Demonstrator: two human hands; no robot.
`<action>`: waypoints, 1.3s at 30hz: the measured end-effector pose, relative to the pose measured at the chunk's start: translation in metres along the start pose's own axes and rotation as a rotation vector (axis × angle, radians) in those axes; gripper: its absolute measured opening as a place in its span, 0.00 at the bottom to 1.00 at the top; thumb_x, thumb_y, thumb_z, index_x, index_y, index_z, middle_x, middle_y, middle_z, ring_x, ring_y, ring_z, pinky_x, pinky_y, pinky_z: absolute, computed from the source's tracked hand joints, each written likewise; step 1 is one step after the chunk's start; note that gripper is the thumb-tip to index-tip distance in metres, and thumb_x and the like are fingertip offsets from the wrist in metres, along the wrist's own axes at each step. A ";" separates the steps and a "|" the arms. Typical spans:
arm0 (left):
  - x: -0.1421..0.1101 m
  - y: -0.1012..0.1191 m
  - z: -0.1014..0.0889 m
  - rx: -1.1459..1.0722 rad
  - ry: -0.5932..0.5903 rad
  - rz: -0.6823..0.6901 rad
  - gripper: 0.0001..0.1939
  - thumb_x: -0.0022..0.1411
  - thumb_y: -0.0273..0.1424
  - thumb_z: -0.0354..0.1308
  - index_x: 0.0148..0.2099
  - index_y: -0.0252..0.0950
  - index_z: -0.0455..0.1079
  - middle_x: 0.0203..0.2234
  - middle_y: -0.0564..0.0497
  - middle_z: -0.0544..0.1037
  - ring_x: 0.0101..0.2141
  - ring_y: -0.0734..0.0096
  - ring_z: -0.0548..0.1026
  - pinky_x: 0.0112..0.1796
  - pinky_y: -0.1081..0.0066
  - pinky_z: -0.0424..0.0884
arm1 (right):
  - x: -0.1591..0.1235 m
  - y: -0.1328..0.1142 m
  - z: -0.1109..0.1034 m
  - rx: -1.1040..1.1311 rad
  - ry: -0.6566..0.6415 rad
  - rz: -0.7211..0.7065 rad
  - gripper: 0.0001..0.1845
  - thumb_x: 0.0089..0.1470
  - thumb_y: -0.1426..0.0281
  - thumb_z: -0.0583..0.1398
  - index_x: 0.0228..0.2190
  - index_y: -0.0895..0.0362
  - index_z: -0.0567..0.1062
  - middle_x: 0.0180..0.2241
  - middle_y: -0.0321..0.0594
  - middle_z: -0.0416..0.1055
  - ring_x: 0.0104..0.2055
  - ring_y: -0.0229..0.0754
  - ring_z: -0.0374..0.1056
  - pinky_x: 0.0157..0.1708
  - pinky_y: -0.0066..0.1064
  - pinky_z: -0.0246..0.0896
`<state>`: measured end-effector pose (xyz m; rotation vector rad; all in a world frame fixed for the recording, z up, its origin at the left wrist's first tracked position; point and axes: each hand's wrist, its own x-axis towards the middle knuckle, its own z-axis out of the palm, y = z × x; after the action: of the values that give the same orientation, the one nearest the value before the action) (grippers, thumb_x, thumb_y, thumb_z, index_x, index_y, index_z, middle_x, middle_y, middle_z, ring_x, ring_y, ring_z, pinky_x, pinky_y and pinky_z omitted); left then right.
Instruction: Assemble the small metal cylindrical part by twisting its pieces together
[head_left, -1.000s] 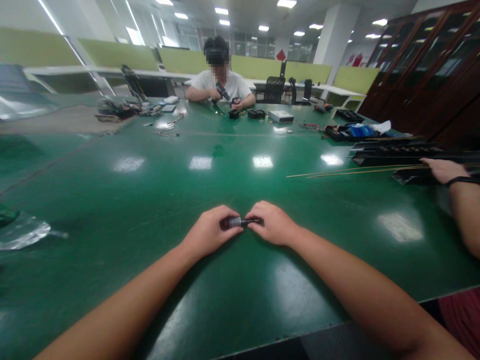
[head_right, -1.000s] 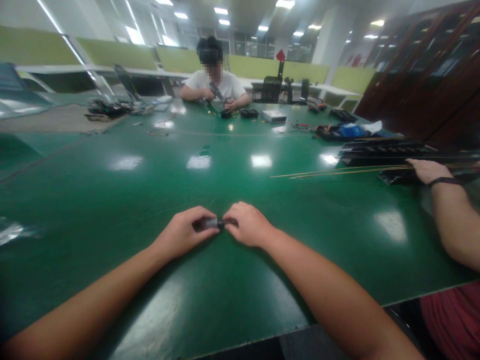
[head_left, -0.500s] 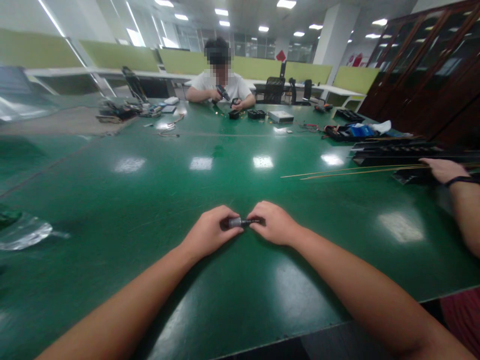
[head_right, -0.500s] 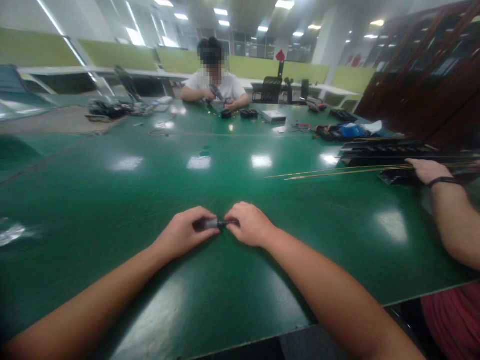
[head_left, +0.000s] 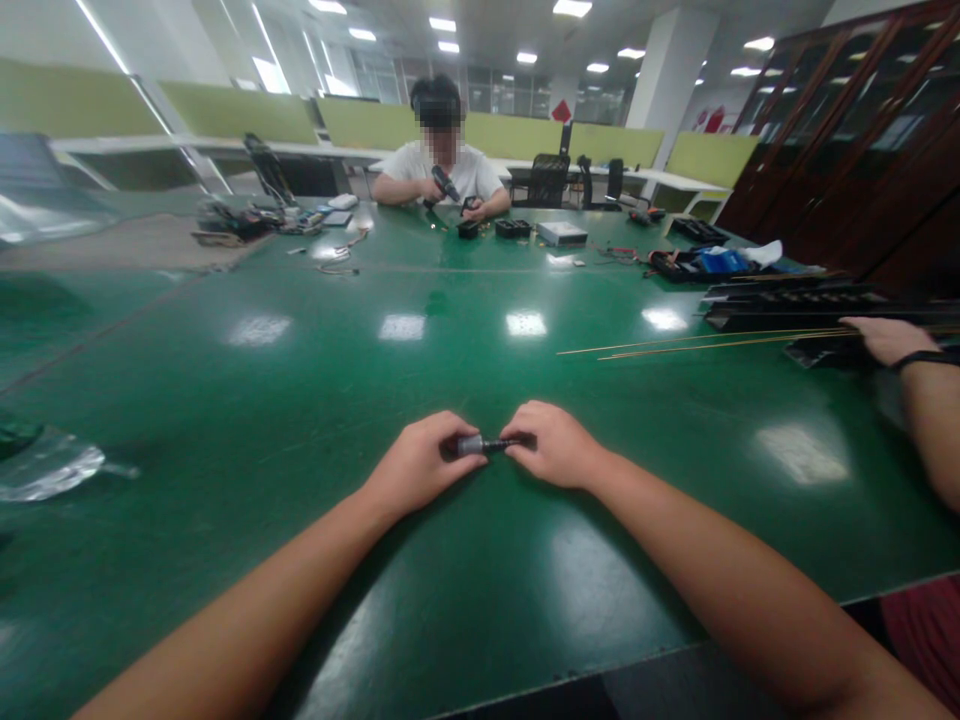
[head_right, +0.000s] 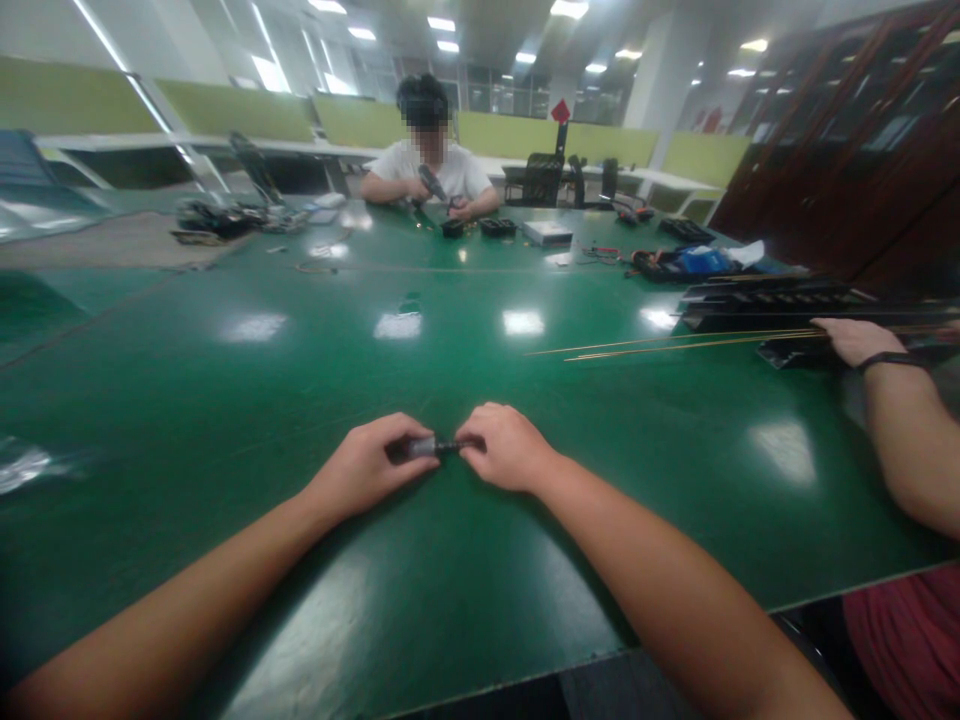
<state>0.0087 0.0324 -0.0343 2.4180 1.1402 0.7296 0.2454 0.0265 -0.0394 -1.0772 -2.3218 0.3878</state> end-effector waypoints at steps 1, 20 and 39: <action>0.000 0.000 0.000 0.001 0.002 0.000 0.11 0.59 0.37 0.63 0.41 0.37 0.74 0.33 0.50 0.78 0.33 0.67 0.75 0.36 0.69 0.71 | 0.000 0.000 0.000 0.000 -0.001 0.000 0.05 0.53 0.73 0.64 0.35 0.57 0.79 0.34 0.41 0.75 0.39 0.42 0.67 0.43 0.34 0.61; 0.000 0.001 -0.001 -0.002 0.006 -0.016 0.12 0.58 0.38 0.64 0.41 0.36 0.75 0.33 0.49 0.79 0.33 0.66 0.76 0.35 0.69 0.72 | -0.003 0.004 -0.008 -0.032 -0.030 0.009 0.05 0.53 0.73 0.64 0.34 0.56 0.79 0.34 0.41 0.75 0.39 0.42 0.68 0.42 0.35 0.61; -0.001 -0.001 0.001 -0.019 0.000 -0.045 0.12 0.59 0.38 0.65 0.42 0.37 0.75 0.33 0.50 0.78 0.32 0.66 0.76 0.35 0.68 0.72 | -0.005 0.009 -0.017 -0.034 -0.059 0.053 0.06 0.51 0.74 0.64 0.34 0.57 0.80 0.33 0.41 0.76 0.38 0.41 0.69 0.41 0.34 0.63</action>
<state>0.0083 0.0321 -0.0358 2.3688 1.1793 0.7233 0.2636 0.0285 -0.0314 -1.1608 -2.3628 0.4068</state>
